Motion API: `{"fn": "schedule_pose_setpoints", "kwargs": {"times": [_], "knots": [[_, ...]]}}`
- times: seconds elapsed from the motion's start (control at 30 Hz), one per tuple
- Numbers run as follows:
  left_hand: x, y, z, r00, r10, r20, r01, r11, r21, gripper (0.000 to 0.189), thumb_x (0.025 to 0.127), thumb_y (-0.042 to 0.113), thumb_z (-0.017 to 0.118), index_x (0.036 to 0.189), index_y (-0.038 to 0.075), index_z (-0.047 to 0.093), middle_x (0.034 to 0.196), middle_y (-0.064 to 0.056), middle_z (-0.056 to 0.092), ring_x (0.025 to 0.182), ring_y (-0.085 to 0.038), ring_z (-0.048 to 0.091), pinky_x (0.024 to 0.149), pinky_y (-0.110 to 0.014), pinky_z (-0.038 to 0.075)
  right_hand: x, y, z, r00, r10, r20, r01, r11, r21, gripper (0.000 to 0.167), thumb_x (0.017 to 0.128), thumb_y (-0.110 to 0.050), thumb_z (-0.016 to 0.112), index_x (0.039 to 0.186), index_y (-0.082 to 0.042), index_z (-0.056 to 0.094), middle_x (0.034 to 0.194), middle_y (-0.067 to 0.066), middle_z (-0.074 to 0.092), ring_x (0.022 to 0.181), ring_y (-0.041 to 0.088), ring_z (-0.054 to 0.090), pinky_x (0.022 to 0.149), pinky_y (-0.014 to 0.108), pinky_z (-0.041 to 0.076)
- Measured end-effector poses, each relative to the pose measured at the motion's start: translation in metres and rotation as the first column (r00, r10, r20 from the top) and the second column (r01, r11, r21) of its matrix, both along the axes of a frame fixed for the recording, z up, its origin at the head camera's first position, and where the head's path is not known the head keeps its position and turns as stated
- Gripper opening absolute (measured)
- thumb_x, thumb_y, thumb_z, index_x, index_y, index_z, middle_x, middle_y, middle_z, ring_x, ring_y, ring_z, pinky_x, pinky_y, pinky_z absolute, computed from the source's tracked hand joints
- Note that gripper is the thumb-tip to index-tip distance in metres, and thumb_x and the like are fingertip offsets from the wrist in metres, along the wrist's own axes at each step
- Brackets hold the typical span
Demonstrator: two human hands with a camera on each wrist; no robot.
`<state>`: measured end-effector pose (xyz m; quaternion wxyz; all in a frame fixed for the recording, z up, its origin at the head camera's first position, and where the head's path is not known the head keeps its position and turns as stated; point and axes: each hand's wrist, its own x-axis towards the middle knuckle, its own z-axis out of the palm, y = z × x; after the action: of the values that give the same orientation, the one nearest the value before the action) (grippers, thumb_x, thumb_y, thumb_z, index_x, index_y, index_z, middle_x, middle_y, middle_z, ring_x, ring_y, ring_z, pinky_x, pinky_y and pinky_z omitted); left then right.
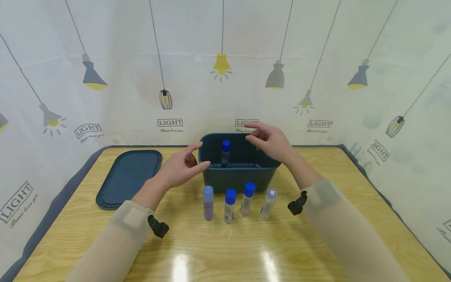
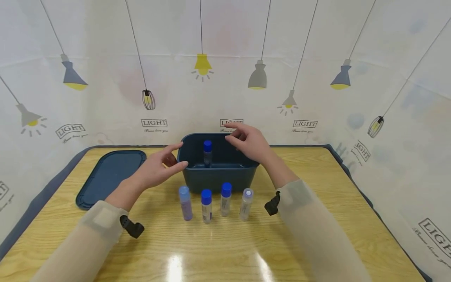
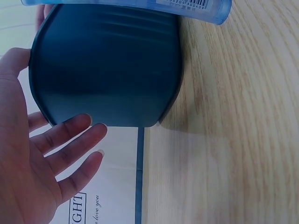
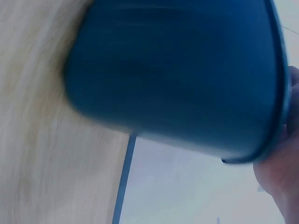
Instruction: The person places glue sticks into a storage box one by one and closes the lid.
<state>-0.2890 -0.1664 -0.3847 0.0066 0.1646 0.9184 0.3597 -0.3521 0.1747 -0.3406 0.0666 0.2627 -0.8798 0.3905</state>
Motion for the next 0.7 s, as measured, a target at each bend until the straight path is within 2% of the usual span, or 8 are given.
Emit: {"fn": "schedule_pose_setpoints", "kwargs": {"times": [0.27,0.53,0.7], "knots": [[0.001,-0.001,-0.001,1.0,0.012,0.005,-0.012,1.0,-0.004,0.085,0.103,0.063,0.068,0.173,0.029,0.036,0.115,-0.007,0.073,0.1,-0.025,0.067,0.088,-0.043,0.058,0.037,0.031,-0.003,1.0,-0.027,-0.016,0.025,0.995,-0.092,0.036,0.109,-0.025,0.071,0.144,-0.016,0.07,0.109,0.011,0.077,0.081,0.023,0.071,0.073,0.028,0.057],[0.0,0.0,-0.001,1.0,0.011,0.011,-0.01,1.0,-0.021,0.086,0.102,0.066,0.067,0.173,0.029,0.035,0.115,-0.007,0.072,0.099,-0.025,0.066,0.085,-0.041,0.056,0.082,0.055,-0.014,0.998,-0.049,0.047,0.055,0.99,-0.133,0.028,0.11,-0.025,0.07,0.136,-0.016,0.072,0.108,0.007,0.074,0.079,0.019,0.066,0.066,0.031,0.055],[-0.001,0.001,-0.002,1.0,0.004,0.005,-0.004,1.0,-0.023,0.086,0.102,0.065,0.067,0.174,0.029,0.035,0.114,-0.006,0.073,0.099,-0.024,0.066,0.086,-0.042,0.056,0.104,0.064,-0.023,0.994,-0.014,0.112,0.029,0.99,-0.14,0.026,0.11,-0.024,0.069,0.134,-0.015,0.074,0.102,0.008,0.074,0.08,0.019,0.068,0.064,0.031,0.055]]}}
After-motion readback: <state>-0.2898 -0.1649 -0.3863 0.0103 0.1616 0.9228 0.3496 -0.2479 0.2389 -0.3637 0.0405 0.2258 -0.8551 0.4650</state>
